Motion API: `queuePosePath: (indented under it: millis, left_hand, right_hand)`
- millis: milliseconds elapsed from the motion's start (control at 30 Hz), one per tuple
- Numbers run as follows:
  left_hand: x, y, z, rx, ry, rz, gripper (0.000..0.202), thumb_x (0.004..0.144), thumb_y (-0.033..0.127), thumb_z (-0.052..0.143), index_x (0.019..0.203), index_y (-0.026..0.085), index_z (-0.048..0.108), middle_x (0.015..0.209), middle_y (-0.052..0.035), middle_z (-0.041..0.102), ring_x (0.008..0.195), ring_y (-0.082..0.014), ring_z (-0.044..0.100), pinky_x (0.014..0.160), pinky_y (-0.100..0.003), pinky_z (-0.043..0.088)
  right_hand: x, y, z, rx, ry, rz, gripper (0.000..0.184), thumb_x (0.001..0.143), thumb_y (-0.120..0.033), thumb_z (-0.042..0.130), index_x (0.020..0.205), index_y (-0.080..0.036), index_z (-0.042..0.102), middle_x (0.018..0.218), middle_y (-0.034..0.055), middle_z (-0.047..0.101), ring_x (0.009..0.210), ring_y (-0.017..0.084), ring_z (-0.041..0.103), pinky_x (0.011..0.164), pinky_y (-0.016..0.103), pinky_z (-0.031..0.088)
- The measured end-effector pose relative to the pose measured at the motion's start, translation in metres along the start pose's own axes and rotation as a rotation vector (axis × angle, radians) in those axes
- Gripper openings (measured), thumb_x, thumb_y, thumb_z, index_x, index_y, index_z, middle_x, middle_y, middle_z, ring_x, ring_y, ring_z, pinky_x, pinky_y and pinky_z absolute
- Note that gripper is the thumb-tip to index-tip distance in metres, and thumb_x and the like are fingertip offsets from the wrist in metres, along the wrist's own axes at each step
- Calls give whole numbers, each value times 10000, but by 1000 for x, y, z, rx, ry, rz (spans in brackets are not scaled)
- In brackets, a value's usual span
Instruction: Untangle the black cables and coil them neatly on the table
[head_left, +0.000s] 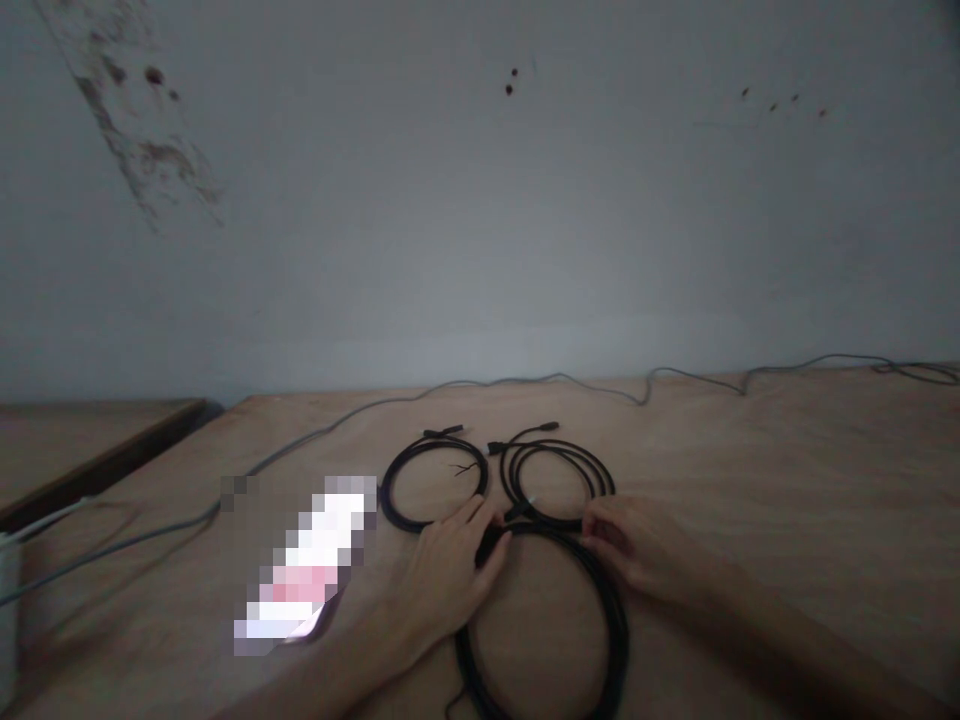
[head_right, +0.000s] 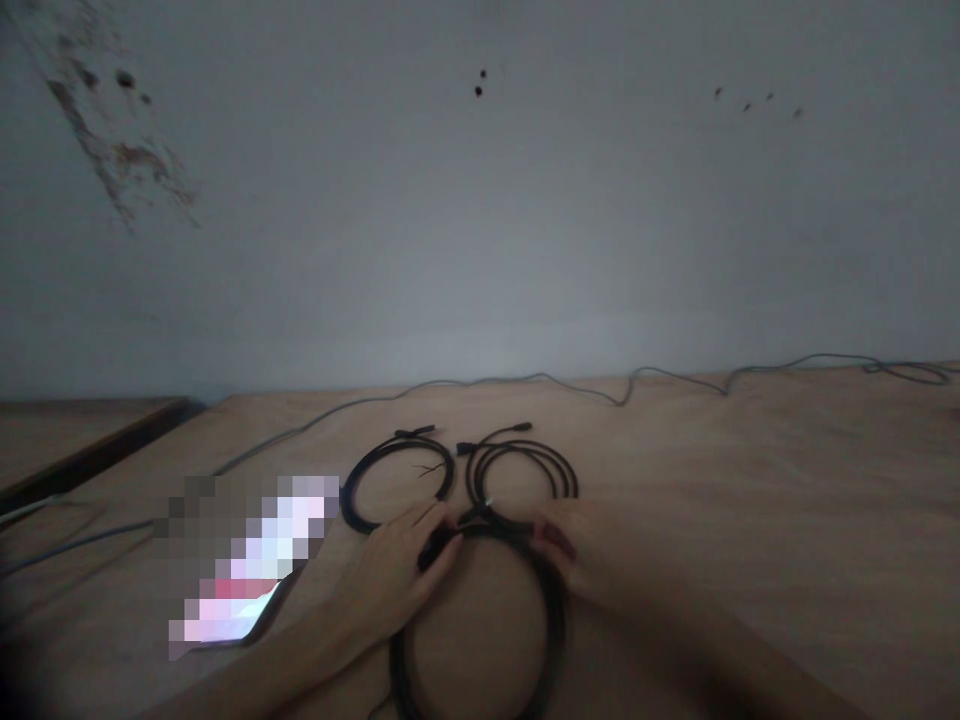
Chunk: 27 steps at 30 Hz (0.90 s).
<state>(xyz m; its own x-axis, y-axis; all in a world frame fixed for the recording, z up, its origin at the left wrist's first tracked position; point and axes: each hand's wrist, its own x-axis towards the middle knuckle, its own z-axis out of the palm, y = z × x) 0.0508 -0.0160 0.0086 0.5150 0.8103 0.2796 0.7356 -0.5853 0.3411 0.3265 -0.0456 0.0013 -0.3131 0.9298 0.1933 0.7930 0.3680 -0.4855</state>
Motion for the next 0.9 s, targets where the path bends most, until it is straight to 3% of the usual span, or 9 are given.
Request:
queuePosePath:
  millis: [200, 767, 900]
  left_hand:
    - [-1, 0, 1, 2, 9, -3, 160, 1002, 312, 496, 1020, 223, 627, 1070, -74, 705, 937, -263, 682, 811, -378, 520]
    - [0, 0, 1, -19, 25, 7, 162, 1001, 316, 497, 991, 223, 628, 1054, -72, 711, 934, -263, 683, 802, -375, 522]
    - [0, 2, -1, -19, 13, -1, 138, 996, 301, 508, 980, 228, 624, 1053, -68, 709, 948, -270, 687, 807, -379, 526]
  right_hand:
    - [-1, 4, -1, 2, -6, -31, 174, 975, -329, 584, 871, -216, 665, 857, 21, 703, 798, 190, 630, 722, 311, 425]
    - [-1, 8, 2, -26, -6, -23, 181, 959, -352, 592, 864, -221, 674, 802, 24, 700, 716, 181, 612, 639, 298, 402]
    - [-1, 10, 1, -4, -7, -48, 167, 962, -322, 584, 868, -221, 679, 856, 33, 716, 790, 197, 640, 692, 304, 425]
